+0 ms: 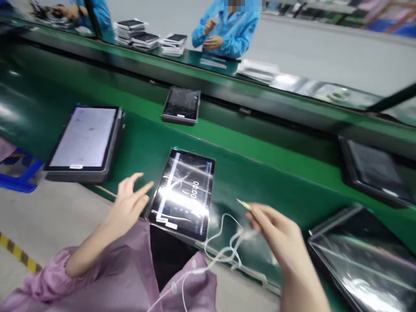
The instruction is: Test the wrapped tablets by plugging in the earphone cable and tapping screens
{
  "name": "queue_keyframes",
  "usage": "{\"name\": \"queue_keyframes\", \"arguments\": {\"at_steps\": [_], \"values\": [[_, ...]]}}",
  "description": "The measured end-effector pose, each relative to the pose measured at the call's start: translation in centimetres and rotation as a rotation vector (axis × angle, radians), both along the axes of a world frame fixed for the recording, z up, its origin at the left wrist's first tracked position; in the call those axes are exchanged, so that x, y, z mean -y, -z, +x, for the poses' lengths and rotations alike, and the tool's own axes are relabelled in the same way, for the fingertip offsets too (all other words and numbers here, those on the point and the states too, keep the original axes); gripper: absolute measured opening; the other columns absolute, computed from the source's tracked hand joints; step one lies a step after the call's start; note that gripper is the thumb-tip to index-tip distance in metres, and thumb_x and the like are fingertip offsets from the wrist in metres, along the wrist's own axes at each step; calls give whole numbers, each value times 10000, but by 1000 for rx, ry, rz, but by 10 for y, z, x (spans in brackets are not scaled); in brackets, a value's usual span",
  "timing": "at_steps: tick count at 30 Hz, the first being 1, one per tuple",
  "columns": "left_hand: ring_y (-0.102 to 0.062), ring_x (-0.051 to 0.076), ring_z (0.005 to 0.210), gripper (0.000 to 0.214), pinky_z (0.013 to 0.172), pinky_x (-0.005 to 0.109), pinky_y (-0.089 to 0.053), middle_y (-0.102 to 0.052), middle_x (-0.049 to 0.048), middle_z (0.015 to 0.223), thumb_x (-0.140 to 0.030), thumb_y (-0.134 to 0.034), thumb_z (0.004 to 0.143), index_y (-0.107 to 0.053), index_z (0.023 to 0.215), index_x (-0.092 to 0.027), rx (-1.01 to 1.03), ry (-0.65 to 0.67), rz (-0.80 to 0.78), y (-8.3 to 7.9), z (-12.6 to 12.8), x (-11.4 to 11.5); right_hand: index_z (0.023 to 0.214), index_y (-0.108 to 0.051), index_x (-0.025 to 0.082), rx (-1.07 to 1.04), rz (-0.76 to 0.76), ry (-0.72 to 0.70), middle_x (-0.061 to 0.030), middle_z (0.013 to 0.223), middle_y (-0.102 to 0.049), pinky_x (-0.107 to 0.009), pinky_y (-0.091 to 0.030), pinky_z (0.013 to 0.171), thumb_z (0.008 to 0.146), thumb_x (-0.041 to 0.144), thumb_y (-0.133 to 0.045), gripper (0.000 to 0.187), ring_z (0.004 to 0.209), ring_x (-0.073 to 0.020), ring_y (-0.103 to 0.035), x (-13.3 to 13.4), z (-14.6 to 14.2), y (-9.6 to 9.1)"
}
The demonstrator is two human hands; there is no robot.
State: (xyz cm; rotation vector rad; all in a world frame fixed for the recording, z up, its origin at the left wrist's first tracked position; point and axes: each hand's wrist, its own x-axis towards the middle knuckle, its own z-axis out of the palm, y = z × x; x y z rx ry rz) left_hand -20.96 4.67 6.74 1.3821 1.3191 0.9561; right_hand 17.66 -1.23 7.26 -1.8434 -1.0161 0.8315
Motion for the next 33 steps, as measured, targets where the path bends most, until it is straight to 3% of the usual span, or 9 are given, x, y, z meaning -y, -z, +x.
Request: {"name": "queue_keyframes", "arguments": {"at_steps": [2,5,10,16,24,29,33], "values": [[-431,329,1412,358,1266,516,-213,-610,98,1437,-402,-597,942,-766,1229,-271,-176,20,139,0,3,-19,867,-801,163,-8,46,-44,-103,714,-688,-293,-387,502,641,780,-800,657,562,-165,-539,-45,-5,13],[-503,281,1382,360,1247,444,-276,-673,68,1382,-376,-560,973,-737,1270,-277,-126,50,93,11,20,-47,874,-779,142,-20,106,-70,-58,708,-674,-280,-370,522,643,776,-770,675,556,-138,-497,-101,-4,32],[-470,280,1439,377,1270,441,-194,-638,52,1453,-371,-584,960,-711,1303,-277,-137,12,-17,23,44,-76,857,-777,149,-18,176,-159,-16,670,-625,-285,-350,584,745,652,-747,516,607,-137,-486,-145,-1,44],[-410,300,1489,502,1271,541,-117,-566,66,1533,-446,-422,1009,-593,1442,-259,-362,77,-38,10,55,-92,837,-776,159,-55,164,-257,-16,648,-587,-306,-338,589,766,653,-697,505,595,-153,-463,-158,4,46],[-471,308,1452,569,1234,549,-248,-575,100,1520,-505,-402,1003,-597,1442,-200,-416,99,49,10,58,-101,902,-818,164,-12,121,-356,-4,583,-521,-299,-255,539,825,582,-639,461,562,-145,-381,-162,2,37],[-467,298,1462,540,1252,546,-219,-593,77,1505,-515,-477,981,-620,1424,-242,-389,132,79,13,52,-105,915,-829,186,-55,173,-421,-65,815,-726,-304,-385,581,818,527,-692,380,627,-160,-498,-167,2,36],[-465,282,1465,550,1251,519,-255,-569,85,1529,-485,-526,959,-606,1438,-228,-341,176,85,14,52,-107,895,-832,201,-65,179,-424,-72,832,-750,-323,-477,624,808,528,-710,360,652,-180,-559,-167,1,37]]}}
